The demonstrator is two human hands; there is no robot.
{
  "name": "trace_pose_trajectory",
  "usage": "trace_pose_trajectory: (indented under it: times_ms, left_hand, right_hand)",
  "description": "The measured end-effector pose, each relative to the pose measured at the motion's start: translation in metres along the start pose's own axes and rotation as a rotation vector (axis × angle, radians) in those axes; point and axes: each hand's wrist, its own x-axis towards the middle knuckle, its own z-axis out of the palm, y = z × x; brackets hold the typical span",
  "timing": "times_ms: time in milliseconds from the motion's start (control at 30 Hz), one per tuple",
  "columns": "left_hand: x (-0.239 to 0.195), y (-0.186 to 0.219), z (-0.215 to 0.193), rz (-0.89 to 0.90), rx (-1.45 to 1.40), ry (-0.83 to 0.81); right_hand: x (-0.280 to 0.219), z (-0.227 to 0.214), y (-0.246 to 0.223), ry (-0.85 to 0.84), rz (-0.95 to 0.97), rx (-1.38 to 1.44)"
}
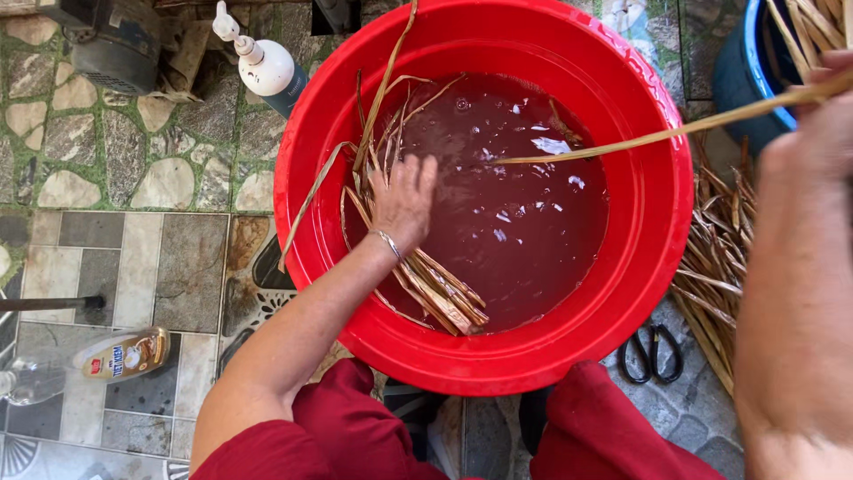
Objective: The person repeatedly submerges bundles of dried plant strips into a red basin filled with reddish-brown liquid. They agitate the strips by hand to ensure saturation, then lift them out and place them on the tiled floor beside the basin.
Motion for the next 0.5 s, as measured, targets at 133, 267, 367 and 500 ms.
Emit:
trace_pose_trajectory:
  times_ms: [133,267,367,500]
  left_hand:
    - [-0.020,0.054,-0.010,0.317,-0.172,-0.747]
    - [-0.041,0.074,0.012,0.417,-0.322,-0.814]
    - [-0.037,0.068,0.026,0.199,-0.622,-0.877]
    - [-0.012,0.048,0.038,-0.183,-1.200,-0.624]
  right_hand:
    - [-0.115,0.054,0.025,-0.575,-0.109,-0.455]
    - [-0.205,0.057,0.098,-1.353,0.300,-1.045]
    - [-0.253,0.014,0.155,-1.919,0.166,-1.650]
    - [-0.245,-0.001,0.181,-2.121,0.224,-1.811]
